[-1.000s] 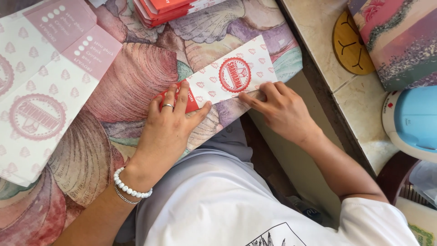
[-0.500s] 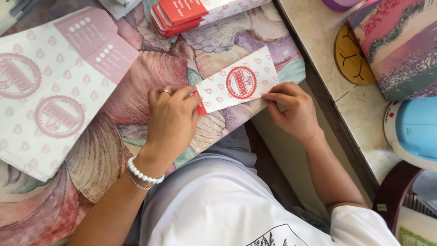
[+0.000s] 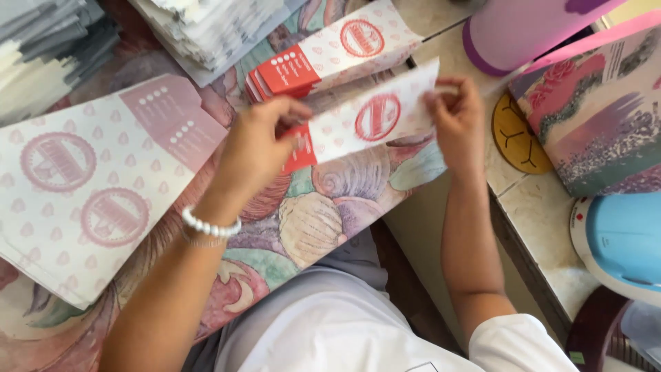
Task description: Folding printed paper sheets into bags and organizing them into stacks on a workspace.
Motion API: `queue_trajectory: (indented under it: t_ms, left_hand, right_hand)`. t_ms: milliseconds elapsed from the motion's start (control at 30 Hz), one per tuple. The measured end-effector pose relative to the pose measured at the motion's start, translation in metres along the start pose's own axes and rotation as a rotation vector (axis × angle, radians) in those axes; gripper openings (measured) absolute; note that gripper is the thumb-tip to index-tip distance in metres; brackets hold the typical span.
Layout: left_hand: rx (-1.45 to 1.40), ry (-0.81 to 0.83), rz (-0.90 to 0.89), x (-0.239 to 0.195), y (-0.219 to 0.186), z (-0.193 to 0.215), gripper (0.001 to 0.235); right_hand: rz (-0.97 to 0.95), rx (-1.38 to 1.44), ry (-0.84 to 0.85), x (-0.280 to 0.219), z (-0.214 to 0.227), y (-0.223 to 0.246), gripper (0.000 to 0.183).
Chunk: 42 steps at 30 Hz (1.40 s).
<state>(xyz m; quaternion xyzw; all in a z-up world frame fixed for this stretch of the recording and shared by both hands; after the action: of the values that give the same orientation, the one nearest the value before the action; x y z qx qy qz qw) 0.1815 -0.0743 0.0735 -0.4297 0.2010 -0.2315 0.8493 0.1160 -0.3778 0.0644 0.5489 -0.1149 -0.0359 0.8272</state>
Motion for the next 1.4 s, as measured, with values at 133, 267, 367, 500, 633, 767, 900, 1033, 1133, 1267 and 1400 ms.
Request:
queue_trajectory:
  t_ms: [133, 267, 367, 500, 633, 767, 900, 1033, 1133, 1267, 1400]
  left_hand:
    - [-0.05, -0.041, 0.045, 0.049, -0.015, 0.034, 0.031]
    - [0.445, -0.013, 0.114, 0.096, 0.008, 0.022, 0.104]
    - [0.648, 0.056, 0.203, 0.116, 0.022, 0.003, 0.124]
    - [0.732, -0.048, 0.115, 0.133, 0.043, -0.008, 0.055]
    - [0.703, -0.028, 0.149, 0.129, 0.038, 0.001, 0.061]
    - [0.657, -0.144, -0.029, 0.07, -0.011, 0.022, 0.112]
    - [0.483, -0.456, -0.518, -0.057, -0.068, 0.07, 0.064]
    - [0.488, -0.556, -0.547, -0.159, -0.029, 0.12, 0.024]
    - [0.472, -0.661, -0.356, -0.222, 0.043, 0.139, 0.01]
    - [0.489, -0.797, -0.109, -0.292, 0.081, 0.128, 0.01]
    - [0.413, -0.851, -0.073, -0.326, 0.098, 0.093, 0.016]
  right_hand:
    - [0.111, -0.178, -0.007, 0.1, 0.012, 0.005, 0.019]
    - [-0.068, -0.343, 0.053, 0.184, 0.012, -0.061, 0.025]
    - [-0.084, -0.497, 0.066, 0.189, 0.006, -0.058, 0.014]
    - [-0.282, -0.399, 0.169, 0.136, -0.02, -0.006, 0.061]
    - [-0.21, -0.397, 0.098, 0.134, -0.018, -0.032, 0.063]
    - [0.214, -0.576, -0.212, 0.114, -0.026, 0.038, 0.043]
    - [0.784, -0.429, -0.111, 0.051, -0.106, 0.176, 0.017]
    - [0.794, -0.262, 0.431, 0.022, -0.229, 0.176, 0.021]
    - [1.126, -0.569, 0.885, -0.041, -0.327, 0.176, 0.061]
    - [1.386, -0.635, 0.854, -0.086, -0.363, 0.172, 0.03]
    - [1.306, -0.538, 0.926, -0.088, -0.359, 0.154, 0.03]
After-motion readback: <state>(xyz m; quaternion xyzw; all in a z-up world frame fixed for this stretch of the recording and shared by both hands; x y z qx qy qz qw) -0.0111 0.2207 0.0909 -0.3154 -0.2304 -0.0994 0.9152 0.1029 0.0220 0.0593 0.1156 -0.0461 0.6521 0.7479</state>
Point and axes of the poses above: each hand's wrist, its own x-axis towards the middle knuckle, its own z-axis out of the back of the hand, y = z × x, the point moved 7 cm from there along x, towards the middle knuckle, and after that the axes turned 11 degrees about y, right-handed, at the moved point
